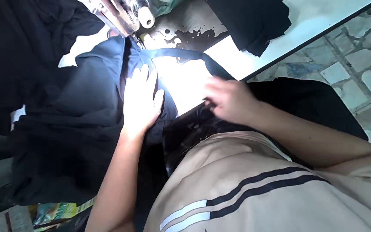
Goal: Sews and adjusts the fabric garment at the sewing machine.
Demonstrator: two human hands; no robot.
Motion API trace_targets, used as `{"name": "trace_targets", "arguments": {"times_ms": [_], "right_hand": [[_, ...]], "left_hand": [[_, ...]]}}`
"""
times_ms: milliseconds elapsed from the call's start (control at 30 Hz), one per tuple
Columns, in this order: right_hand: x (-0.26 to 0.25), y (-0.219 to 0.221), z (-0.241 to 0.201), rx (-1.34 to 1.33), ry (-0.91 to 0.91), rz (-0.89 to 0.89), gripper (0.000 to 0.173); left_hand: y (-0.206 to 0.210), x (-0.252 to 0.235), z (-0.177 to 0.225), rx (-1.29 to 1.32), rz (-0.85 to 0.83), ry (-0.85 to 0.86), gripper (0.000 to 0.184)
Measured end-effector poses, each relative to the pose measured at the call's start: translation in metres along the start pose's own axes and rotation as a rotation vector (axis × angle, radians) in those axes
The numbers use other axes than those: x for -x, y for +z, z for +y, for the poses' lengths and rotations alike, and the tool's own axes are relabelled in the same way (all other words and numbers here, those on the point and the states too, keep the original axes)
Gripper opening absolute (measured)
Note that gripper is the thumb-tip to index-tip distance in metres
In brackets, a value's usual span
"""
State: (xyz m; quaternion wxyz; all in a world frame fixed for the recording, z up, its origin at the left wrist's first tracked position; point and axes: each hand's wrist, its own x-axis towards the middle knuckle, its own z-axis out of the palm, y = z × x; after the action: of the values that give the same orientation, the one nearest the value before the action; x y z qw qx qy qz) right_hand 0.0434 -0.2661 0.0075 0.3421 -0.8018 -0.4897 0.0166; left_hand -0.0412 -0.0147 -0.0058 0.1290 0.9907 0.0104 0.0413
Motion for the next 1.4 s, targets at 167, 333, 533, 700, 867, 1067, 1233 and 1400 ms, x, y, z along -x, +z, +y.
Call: {"name": "trace_targets", "arguments": {"times_ms": [167,333,533,700,867,1067,1233,1400], "right_hand": [[-0.001,-0.028,0.030,0.211,0.411,-0.075,0.021],[0.000,-0.024,-0.008,-0.060,0.073,0.021,0.013],[0.006,-0.012,-0.071,-0.447,-0.305,0.006,0.013],[0.010,-0.008,-0.079,-0.599,-0.291,-0.034,0.007],[0.014,-0.008,-0.079,-0.665,-0.302,-0.019,0.004],[0.014,-0.008,-0.078,-0.693,-0.314,-0.031,0.005],[0.014,-0.008,-0.079,-0.711,-0.313,-0.014,0.006],[0.010,-0.010,-0.074,-0.738,-0.343,-0.066,0.006]], "left_hand": [[0.004,-0.001,0.003,-0.006,0.059,0.017,0.054],[0.003,-0.003,0.004,0.016,0.031,-0.014,0.054],[-0.020,-0.019,0.000,0.091,0.255,-0.070,0.038],[-0.018,-0.036,-0.015,0.016,0.171,0.108,0.043],[-0.013,-0.039,-0.008,-0.067,0.093,0.081,0.043],[-0.012,-0.036,-0.007,-0.146,0.097,0.146,0.040],[-0.012,-0.034,-0.004,-0.182,0.122,0.162,0.038],[-0.016,-0.021,0.006,-0.171,0.203,0.192,0.034]]}}
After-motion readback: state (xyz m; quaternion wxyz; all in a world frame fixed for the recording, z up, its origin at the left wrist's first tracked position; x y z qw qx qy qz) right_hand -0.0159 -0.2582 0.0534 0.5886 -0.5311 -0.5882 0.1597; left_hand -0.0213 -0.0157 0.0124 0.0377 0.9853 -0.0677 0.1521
